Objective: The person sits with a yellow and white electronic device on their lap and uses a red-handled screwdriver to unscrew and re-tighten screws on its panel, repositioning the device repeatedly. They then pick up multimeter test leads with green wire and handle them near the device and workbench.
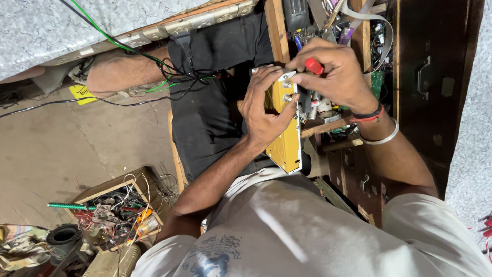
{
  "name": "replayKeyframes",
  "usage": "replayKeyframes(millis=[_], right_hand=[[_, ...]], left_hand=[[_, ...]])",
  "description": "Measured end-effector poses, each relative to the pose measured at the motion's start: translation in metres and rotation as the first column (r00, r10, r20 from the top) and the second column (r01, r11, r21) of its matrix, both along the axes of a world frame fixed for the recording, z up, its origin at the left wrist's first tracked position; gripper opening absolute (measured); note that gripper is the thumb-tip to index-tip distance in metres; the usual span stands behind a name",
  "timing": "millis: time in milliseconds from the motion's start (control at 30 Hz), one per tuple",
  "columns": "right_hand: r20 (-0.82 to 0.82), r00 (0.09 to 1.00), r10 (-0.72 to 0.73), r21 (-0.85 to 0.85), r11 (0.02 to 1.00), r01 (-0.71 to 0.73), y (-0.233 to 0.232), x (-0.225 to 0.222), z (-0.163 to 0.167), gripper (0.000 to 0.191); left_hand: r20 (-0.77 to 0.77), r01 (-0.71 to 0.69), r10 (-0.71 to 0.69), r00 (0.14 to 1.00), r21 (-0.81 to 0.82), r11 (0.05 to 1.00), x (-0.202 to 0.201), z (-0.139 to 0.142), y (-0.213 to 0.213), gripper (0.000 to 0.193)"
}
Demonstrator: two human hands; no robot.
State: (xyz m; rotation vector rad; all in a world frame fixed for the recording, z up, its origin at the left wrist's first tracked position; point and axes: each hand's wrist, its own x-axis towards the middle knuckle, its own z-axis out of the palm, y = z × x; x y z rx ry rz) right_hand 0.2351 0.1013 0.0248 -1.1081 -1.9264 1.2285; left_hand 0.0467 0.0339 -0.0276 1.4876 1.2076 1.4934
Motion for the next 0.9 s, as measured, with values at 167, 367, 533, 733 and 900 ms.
replayKeyframes(millis=[167, 367, 533, 733, 900], right_hand=[[-0.046, 0.978, -0.205, 0.195, 0.958, 0.21, -0.005, 0.007, 0.002, 0.029], [-0.159, 0.947, -0.28, 0.255, 0.915, 0.313, -0.026, 0.019, 0.012, 0.062], [-0.376, 0.869, -0.322, 0.279, 0.855, 0.438, -0.052, 0.006, -0.006, 0.077], [-0.288, 0.911, -0.295, 0.346, 0.855, 0.387, -0.064, 0.004, -0.019, 0.069], [-0.292, 0.929, -0.229, 0.36, 0.873, 0.329, -0.059, 0.001, -0.02, 0.066]], left_hand=[[-0.024, 0.003, -0.003, 1.0, 0.005, 1.0, 0.0, 0.0, 0.0, 0.056], [-0.069, 0.012, -0.011, 0.998, 0.008, 1.0, -0.001, 0.004, 0.002, 0.059], [-0.093, 0.018, -0.016, 0.995, 0.014, 1.0, 0.0, 0.006, 0.001, 0.054], [-0.097, 0.008, -0.006, 0.995, 0.018, 1.0, 0.002, 0.006, 0.0, 0.051], [-0.082, 0.014, -0.013, 0.997, 0.016, 1.0, 0.002, 0.007, -0.001, 0.05]])
